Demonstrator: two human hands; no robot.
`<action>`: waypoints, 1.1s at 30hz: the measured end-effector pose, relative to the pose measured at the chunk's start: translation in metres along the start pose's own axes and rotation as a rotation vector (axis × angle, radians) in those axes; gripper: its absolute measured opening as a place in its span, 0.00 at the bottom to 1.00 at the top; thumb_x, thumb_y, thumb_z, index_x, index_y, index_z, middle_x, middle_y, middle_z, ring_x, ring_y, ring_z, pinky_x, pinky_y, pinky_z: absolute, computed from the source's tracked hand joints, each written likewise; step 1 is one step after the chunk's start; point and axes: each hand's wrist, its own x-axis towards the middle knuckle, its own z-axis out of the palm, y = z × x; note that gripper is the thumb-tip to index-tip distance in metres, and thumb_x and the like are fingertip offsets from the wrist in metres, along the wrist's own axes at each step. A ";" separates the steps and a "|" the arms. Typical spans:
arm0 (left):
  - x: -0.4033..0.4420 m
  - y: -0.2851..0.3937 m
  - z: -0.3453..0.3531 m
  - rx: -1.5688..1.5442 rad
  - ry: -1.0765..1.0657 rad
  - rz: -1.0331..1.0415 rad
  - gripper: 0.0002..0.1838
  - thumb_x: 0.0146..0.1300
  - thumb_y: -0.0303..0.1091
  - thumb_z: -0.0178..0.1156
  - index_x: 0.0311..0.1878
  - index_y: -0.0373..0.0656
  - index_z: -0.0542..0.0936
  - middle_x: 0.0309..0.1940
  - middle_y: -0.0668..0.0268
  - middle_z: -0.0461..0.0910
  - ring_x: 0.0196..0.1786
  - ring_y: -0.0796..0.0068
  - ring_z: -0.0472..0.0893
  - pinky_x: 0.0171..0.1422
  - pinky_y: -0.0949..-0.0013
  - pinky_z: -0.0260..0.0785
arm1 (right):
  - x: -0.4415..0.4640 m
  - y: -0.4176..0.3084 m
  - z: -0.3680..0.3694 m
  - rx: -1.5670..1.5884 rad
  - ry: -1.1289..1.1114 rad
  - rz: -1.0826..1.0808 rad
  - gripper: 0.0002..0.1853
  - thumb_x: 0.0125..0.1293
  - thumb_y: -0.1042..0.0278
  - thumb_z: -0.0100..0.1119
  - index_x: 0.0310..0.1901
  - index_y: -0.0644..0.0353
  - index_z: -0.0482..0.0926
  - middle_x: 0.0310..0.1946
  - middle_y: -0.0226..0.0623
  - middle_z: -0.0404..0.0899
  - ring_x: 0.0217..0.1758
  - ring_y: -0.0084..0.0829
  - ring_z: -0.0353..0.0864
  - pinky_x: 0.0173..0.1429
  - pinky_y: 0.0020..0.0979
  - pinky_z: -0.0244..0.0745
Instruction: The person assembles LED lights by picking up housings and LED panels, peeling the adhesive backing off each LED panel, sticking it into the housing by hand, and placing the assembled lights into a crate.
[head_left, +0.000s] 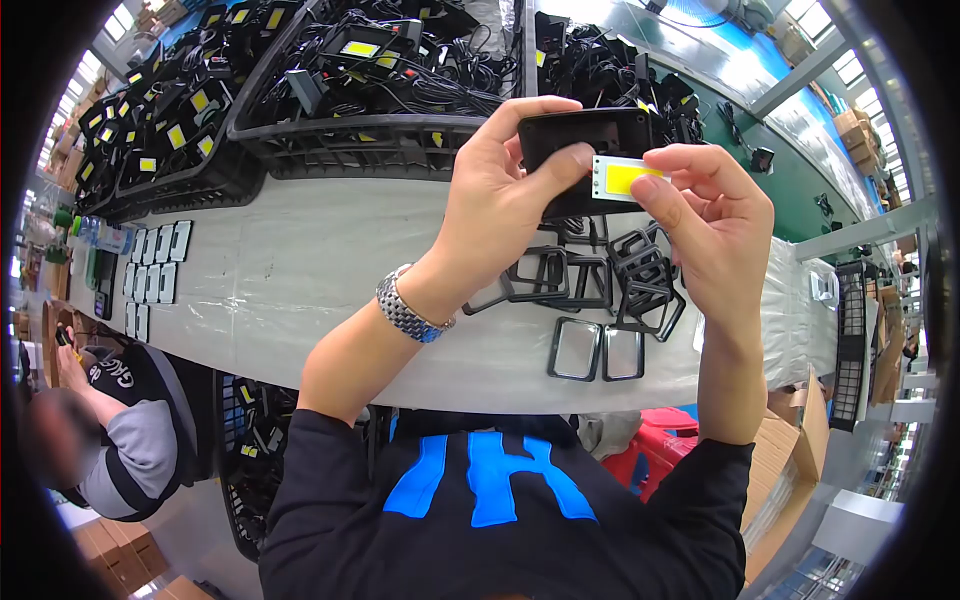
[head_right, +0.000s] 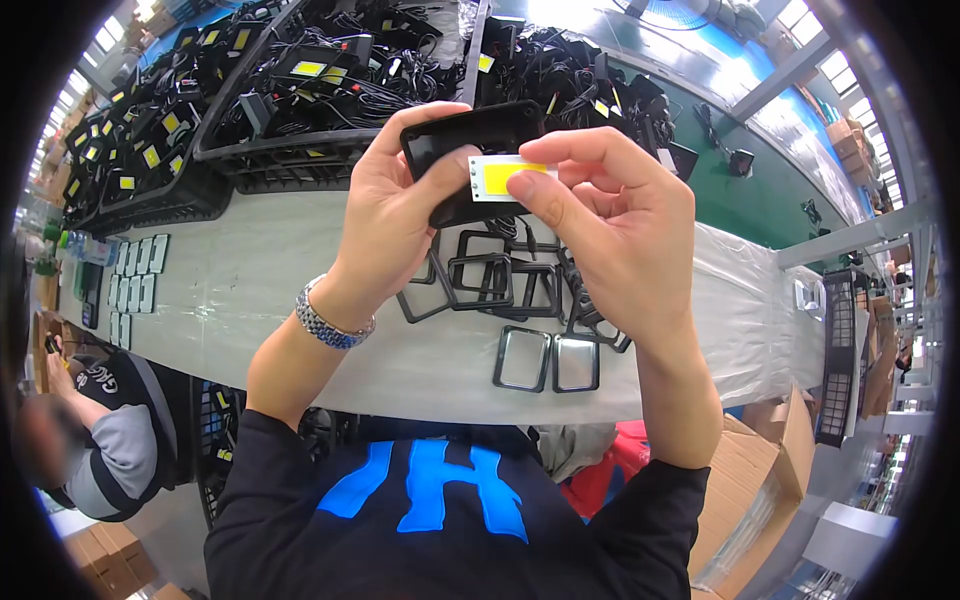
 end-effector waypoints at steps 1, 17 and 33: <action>-0.001 0.000 0.001 0.016 0.012 0.021 0.20 0.63 0.21 0.59 0.58 0.36 0.71 0.44 0.62 0.80 0.44 0.79 0.81 0.49 0.75 0.77 | -0.001 0.001 0.002 -0.013 0.002 0.008 0.10 0.62 0.74 0.66 0.44 0.66 0.80 0.32 0.31 0.82 0.28 0.09 0.71 0.28 0.12 0.62; -0.005 0.005 -0.002 -0.139 -0.094 -0.043 0.29 0.70 0.45 0.36 0.66 0.34 0.65 0.52 0.54 0.76 0.51 0.68 0.81 0.57 0.63 0.75 | 0.011 0.015 0.015 -0.126 0.042 0.031 0.09 0.60 0.70 0.66 0.42 0.61 0.81 0.23 0.25 0.80 0.23 0.09 0.65 0.25 0.17 0.56; -0.008 0.001 -0.004 0.330 -0.116 0.046 0.34 0.55 0.19 0.45 0.69 0.33 0.63 0.50 0.61 0.77 0.49 0.81 0.75 0.55 0.75 0.69 | 0.016 0.025 0.004 -0.123 -0.045 0.066 0.08 0.61 0.70 0.66 0.40 0.63 0.81 0.21 0.21 0.75 0.22 0.08 0.61 0.26 0.15 0.53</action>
